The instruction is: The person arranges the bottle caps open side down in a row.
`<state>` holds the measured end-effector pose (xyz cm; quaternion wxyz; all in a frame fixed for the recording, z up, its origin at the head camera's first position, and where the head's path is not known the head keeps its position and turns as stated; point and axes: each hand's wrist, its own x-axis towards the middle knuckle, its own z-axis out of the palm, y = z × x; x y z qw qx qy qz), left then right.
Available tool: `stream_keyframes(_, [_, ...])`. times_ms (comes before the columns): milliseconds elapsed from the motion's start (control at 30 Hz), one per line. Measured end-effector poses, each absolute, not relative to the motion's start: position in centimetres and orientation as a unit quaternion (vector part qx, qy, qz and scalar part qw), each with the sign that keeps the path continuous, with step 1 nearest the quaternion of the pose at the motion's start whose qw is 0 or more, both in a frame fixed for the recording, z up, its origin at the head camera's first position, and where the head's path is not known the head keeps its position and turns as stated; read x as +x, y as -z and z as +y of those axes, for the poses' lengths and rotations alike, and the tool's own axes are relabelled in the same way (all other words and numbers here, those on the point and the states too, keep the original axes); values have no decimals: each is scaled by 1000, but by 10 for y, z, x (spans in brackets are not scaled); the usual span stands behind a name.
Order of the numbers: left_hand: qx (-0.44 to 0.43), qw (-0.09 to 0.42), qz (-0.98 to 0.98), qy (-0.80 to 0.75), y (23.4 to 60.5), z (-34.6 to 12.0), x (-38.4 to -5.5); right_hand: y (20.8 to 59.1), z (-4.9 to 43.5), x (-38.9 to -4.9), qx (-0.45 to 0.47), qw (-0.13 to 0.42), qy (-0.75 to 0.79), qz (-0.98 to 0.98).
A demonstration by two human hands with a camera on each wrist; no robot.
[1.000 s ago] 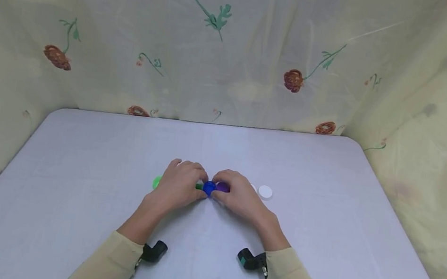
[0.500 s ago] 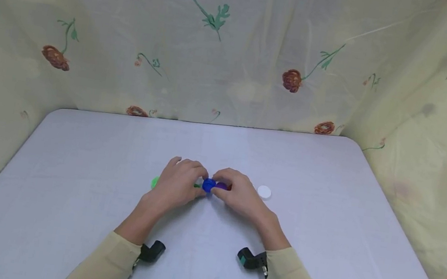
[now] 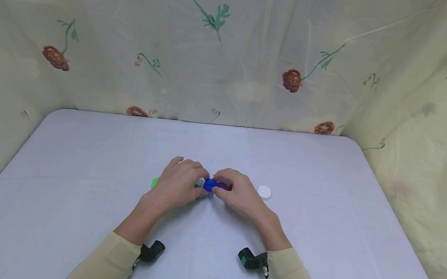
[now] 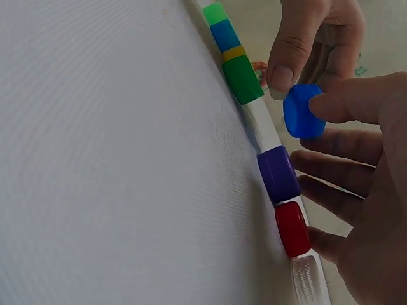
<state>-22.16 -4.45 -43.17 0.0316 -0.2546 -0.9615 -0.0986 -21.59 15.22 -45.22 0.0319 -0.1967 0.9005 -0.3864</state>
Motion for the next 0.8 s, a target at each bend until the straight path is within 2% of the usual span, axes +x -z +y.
stream_keyframes(800, [-289, 84, -945, 132, 426, -55, -225, 453, 160, -217, -164, 68, 440, 880])
